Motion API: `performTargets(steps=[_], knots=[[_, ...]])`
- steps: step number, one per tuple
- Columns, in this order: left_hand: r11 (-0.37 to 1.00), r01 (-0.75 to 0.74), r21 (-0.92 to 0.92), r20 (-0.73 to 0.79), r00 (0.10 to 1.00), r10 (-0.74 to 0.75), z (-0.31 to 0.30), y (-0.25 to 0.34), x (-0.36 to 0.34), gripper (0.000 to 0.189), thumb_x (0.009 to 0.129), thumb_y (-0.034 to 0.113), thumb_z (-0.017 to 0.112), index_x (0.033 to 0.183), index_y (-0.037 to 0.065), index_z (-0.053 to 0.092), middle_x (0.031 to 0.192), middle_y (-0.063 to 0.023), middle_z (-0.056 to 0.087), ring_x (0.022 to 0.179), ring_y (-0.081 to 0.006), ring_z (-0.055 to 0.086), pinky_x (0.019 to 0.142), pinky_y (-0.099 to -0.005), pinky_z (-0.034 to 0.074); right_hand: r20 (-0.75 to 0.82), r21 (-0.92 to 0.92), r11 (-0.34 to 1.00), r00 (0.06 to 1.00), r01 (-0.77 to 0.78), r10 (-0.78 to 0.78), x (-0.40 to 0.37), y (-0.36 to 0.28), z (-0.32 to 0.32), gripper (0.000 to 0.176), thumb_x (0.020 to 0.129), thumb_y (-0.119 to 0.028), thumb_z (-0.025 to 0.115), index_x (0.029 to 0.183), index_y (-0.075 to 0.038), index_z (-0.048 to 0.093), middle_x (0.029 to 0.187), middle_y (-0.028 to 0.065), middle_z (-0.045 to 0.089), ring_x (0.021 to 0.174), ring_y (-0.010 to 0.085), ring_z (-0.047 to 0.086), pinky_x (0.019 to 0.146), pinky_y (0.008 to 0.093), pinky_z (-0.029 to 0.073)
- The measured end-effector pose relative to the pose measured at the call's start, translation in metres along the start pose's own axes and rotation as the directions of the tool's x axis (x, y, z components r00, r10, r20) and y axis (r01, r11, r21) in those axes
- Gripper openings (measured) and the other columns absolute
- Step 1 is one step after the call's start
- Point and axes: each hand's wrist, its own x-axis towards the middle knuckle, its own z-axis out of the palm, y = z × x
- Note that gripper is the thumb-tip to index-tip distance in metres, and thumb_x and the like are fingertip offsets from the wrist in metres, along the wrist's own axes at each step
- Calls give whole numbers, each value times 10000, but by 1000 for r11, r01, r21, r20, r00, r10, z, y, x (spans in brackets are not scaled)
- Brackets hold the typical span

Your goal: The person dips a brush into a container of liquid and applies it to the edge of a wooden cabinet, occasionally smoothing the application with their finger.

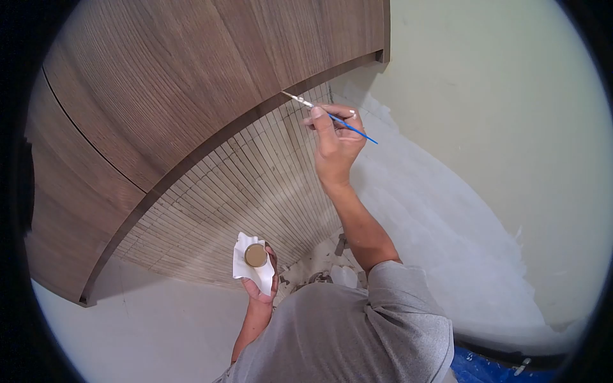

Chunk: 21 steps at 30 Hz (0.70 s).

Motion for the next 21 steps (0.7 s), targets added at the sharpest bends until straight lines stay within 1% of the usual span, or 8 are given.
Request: performTargets(steps=[2, 8, 10, 13, 15, 16, 18, 21], knots=[[1000, 5, -3, 1, 1000, -5, 1, 0, -1, 475, 931, 326, 668, 1364, 156, 570, 1342, -74, 615, 1227, -280, 577, 1103, -461, 439, -28, 28, 999, 999, 30, -30, 1, 2, -1, 129, 915, -59, 699, 967, 1, 597, 903, 117, 695, 740, 145, 667, 689, 273, 535], [1000, 0, 17, 12, 1000, 0, 0, -1, -2, 494, 929, 338, 670, 1376, 160, 560, 1351, -77, 610, 1235, -285, 570, 1111, -465, 435, 37, -29, 999, 999, -23, 24, -2, 4, -2, 130, 914, -56, 698, 970, 3, 597, 905, 115, 685, 741, 154, 669, 696, 281, 549], [1000, -4, 17, 4, 1000, 4, -4, 1, -1, 503, 926, 345, 673, 1380, 162, 556, 1360, -77, 604, 1244, -286, 564, 1113, -466, 434, 17, -13, 1000, 1000, -18, 18, -4, 2, 1, 128, 912, -53, 699, 970, 2, 599, 912, 114, 684, 740, 155, 669, 696, 280, 548], [999, 45, 23, 70, 996, -47, -1, 1, -2, 519, 918, 350, 683, 1385, 165, 553, 1375, -75, 594, 1257, -287, 556, 1116, -468, 434, -15, 16, 1000, 1000, -15, 16, -4, 0, 3, 131, 908, -49, 702, 973, 2, 601, 926, 118, 687, 741, 154, 669, 697, 280, 548], [998, 41, 37, 88, 995, -44, -3, 1, -3, 529, 912, 349, 691, 1389, 167, 549, 1383, -74, 588, 1262, -289, 553, 1117, -471, 435, -25, 22, 1000, 1000, -16, 17, -4, 1, 3, 132, 907, -47, 703, 974, 2, 601, 930, 121, 690, 740, 154, 669, 697, 282, 549], [999, 10, 48, 72, 997, -13, -7, 2, -2, 535, 909, 348, 696, 1391, 168, 548, 1386, -74, 585, 1264, -290, 551, 1118, -473, 435, -24, 17, 1000, 1000, -18, 18, -4, 2, 3, 132, 908, -47, 703, 975, 1, 600, 929, 121, 690, 740, 155, 670, 697, 283, 549], [999, -1, 41, 62, 998, -2, -7, 2, -3, 542, 905, 338, 702, 1394, 167, 544, 1388, -74, 584, 1265, -292, 550, 1118, -476, 435, -5, 5, 1000, 1000, -20, 20, -4, 4, 3, 132, 909, -50, 702, 976, 1, 600, 925, 121, 689, 739, 156, 670, 696, 284, 549], [1000, 23, 5, 64, 998, -23, -1, 1, -4, 547, 901, 317, 708, 1397, 162, 539, 1384, -75, 587, 1264, -294, 552, 1119, -481, 434, 25, 1, 1000, 1000, -16, 16, -5, 4, 2, 132, 912, -56, 701, 978, 2, 602, 920, 119, 687, 741, 157, 671, 694, 280, 543]])
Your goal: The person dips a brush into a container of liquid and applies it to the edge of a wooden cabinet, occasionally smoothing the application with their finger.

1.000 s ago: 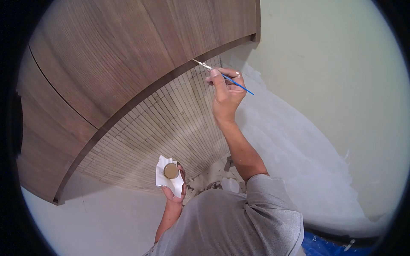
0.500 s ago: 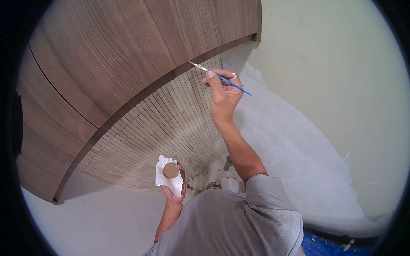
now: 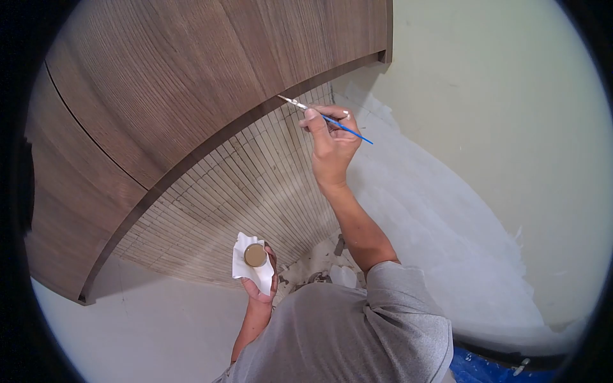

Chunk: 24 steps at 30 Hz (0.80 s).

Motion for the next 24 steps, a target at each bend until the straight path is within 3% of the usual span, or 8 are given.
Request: performTargets(steps=[6, 24], knots=[[998, -54, 21, -22, 998, 55, -3, 2, 2, 546, 896, 297, 713, 1393, 153, 540, 1375, -77, 595, 1249, -290, 568, 1121, -484, 432, -28, 17, 1000, 999, 16, -16, 1, -3, 1, 138, 907, -48, 705, 980, 4, 601, 915, 119, 691, 742, 155, 672, 691, 275, 539], [1000, -16, 22, -11, 1000, 17, -10, 6, 2, 559, 892, 295, 719, 1402, 161, 537, 1391, -84, 583, 1271, -299, 550, 1126, -473, 428, -57, -33, 999, 998, -4, 3, 6, -8, 2, 139, 905, -58, 701, 973, 10, 600, 895, 113, 681, 749, 152, 670, 697, 277, 545]])
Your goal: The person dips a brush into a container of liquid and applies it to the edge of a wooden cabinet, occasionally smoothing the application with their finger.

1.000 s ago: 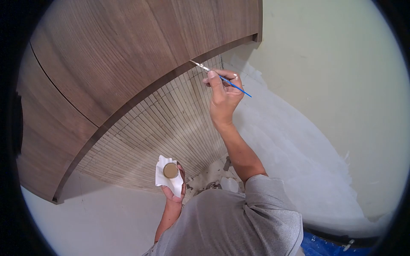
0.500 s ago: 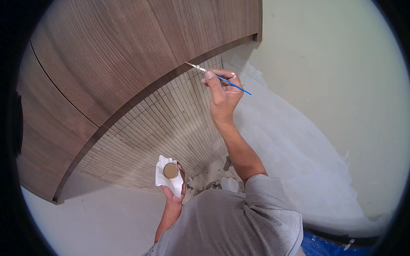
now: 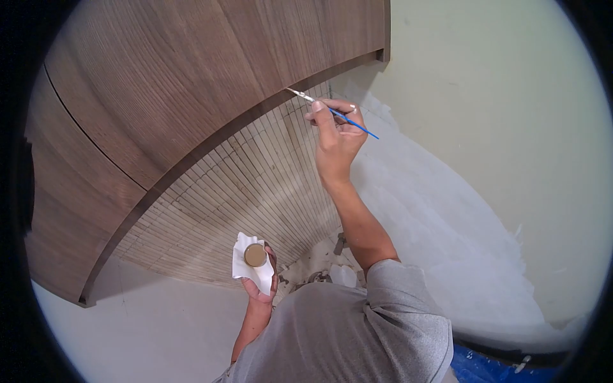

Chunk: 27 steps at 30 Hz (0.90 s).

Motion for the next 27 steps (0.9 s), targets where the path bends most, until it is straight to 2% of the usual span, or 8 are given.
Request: performTargets(steps=[4, 8, 11, 13, 17, 20, 23, 27], knots=[[1000, 22, 17, 58, 998, -22, 4, -2, -1, 562, 895, 309, 717, 1403, 155, 533, 1395, -89, 578, 1269, -320, 547, 1103, -474, 454, 3, 6, 1000, 1000, 11, -11, 0, 0, -2, 141, 905, -61, 701, 977, 9, 602, 898, 112, 680, 747, 150, 667, 698, 281, 543], [987, 147, -59, 113, 984, -140, 11, -1, -3, 545, 919, 331, 690, 1406, 148, 529, 1389, -95, 577, 1267, -351, 541, 1075, -479, 479, 7, -12, 1000, 1000, -1, 1, 0, 0, -1, 120, 897, -48, 693, 957, 1, 602, 882, 106, 682, 730, 150, 661, 690, 283, 540], [999, 21, -28, -7, 1000, -21, 1, 1, 1, 526, 938, 344, 667, 1405, 145, 529, 1384, -96, 579, 1266, -356, 539, 1074, -482, 479, -28, -2, 1000, 1000, -4, 4, 3, 4, -10, 127, 870, -10, 664, 985, 17, 619, 836, 104, 685, 705, 136, 641, 673, 276, 526], [1000, -6, -22, -47, 999, 5, -1, 3, 1, 517, 944, 350, 656, 1401, 143, 531, 1380, -95, 583, 1262, -349, 544, 1075, -480, 479, 94, -92, 995, 995, 38, -29, 7, 2, -14, 252, 839, 12, 639, 1090, 42, 633, 786, 81, 687, 675, 109, 611, 662, 258, 506], [999, 49, -21, 7, 999, -49, 7, -2, -2, 501, 949, 350, 647, 1391, 139, 538, 1367, -93, 595, 1251, -319, 560, 1091, -475, 466, 273, -324, 926, 956, 196, -106, 13, 11, -18, 548, 778, 32, 608, 1325, 62, 587, 715, 32, 691, 602, 63, 545, 618, 222, 460], [1000, 11, 5, -11, 1000, -11, 4, -3, -1, 496, 951, 342, 645, 1389, 136, 539, 1364, -90, 599, 1249, -302, 567, 1102, -473, 456, 268, -403, 868, 944, 289, -190, 18, 17, -16, 651, 743, 19, 616, 1390, 42, 546, 678, 8, 685, 553, 45, 514, 568, 205, 434], [1000, 13, 19, -41, 999, -12, 3, -1, 0, 490, 953, 332, 643, 1389, 134, 540, 1364, -89, 601, 1249, -293, 570, 1108, -472, 449, 273, -540, 783, 944, 310, -185, 24, 12, -14, 661, 721, -4, 626, 1376, 48, 558, 665, 13, 687, 516, 47, 502, 534, 203, 428], [998, -36, 42, -68, 997, 38, 1, -2, 1, 481, 956, 328, 638, 1383, 128, 545, 1355, -93, 607, 1241, -291, 576, 1107, -470, 448, 304, -620, 695, 928, 365, -215, 24, 14, -12, 676, 701, -23, 632, 1376, -20, 587, 654, -5, 691, 486, 66, 523, 523, 206, 431]])
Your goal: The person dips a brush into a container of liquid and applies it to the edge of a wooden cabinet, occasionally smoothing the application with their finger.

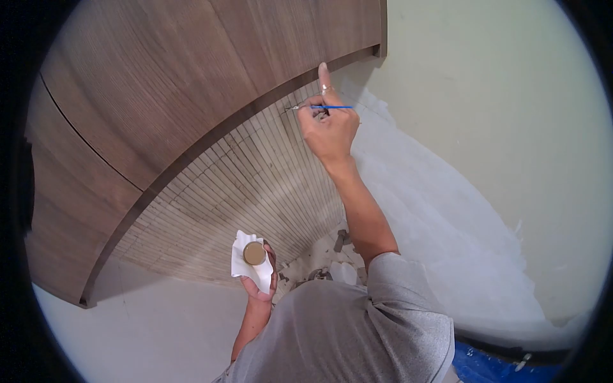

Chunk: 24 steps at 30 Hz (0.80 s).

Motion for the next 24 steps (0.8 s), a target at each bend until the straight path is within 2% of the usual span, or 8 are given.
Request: performTargets(steps=[5, 8, 11, 14, 17, 20, 23, 24], knots=[[999, 21, -43, 4, 1000, -21, 7, -1, -1, 472, 953, 310, 645, 1376, 125, 550, 1343, -97, 614, 1237, -289, 577, 1104, -470, 451, -12, -22, 987, 987, 162, -162, -15, -13, 12, 684, 688, -29, 629, 1367, -115, 625, 654, -16, 686, 490, 103, 575, 514, 233, 452], [999, 26, -42, 3, 1000, -26, 5, -2, -2, 465, 954, 302, 645, 1373, 125, 551, 1342, -98, 615, 1236, -288, 578, 1101, -470, 453, 98, -120, 924, 931, 363, -353, -21, -23, 11, 672, 692, -36, 635, 1359, -115, 631, 659, -8, 686, 506, 125, 605, 534, 249, 480], [1000, 8, -16, -7, 1000, -9, 3, -2, -2, 459, 957, 306, 640, 1371, 127, 553, 1342, -99, 615, 1230, -290, 581, 1101, -472, 453, 256, -100, 921, 904, 377, -343, -27, -32, -2, 628, 739, 24, 614, 1363, -44, 611, 668, 12, 677, 590, 29, 562, 577, 199, 462], [999, 11, -33, -31, 999, -12, 2, -1, -3, 455, 960, 308, 636, 1370, 130, 555, 1342, -100, 615, 1229, -293, 581, 1106, -475, 448, 47, 106, 971, 974, 216, -222, -22, -23, 3, 613, 750, 20, 616, 1362, -20, 602, 685, 20, 684, 583, 44, 556, 575, 202, 462], [999, 12, -44, -21, 1000, -13, 0, -1, -3, 451, 961, 308, 635, 1369, 132, 558, 1342, -102, 614, 1234, -297, 577, 1112, -478, 443, 6, 40, 996, 997, 79, -80, -11, -17, -1, 613, 757, 19, 616, 1369, 1, 588, 690, 25, 688, 589, 54, 563, 589, 202, 471], [999, 9, -47, 7, 1000, -8, 4, -3, -3, 449, 962, 307, 634, 1368, 131, 560, 1346, -105, 610, 1240, -302, 572, 1116, -479, 440, 25, 10, 1000, 1000, 11, -11, -9, -20, 1, 629, 748, 18, 623, 1375, -16, 589, 686, 35, 686, 593, 57, 569, 605, 207, 483], [999, 3, -38, 25, 1000, -2, 3, -3, -1, 455, 959, 311, 639, 1368, 130, 559, 1351, -107, 606, 1243, -305, 569, 1117, -479, 439, 68, 8, 995, 993, 97, -98, -16, -26, 7, 643, 741, 12, 629, 1381, -38, 591, 682, 44, 682, 596, 58, 571, 619, 213, 494], [999, 2, -32, 26, 1000, -1, 2, -3, -1, 458, 957, 313, 642, 1369, 130, 559, 1351, -107, 606, 1244, -306, 569, 1116, -478, 440, 104, -14, 983, 978, 182, -179, -19, -26, 6, 647, 740, 12, 628, 1384, -44, 590, 681, 42, 679, 595, 58, 570, 618, 214, 494]])
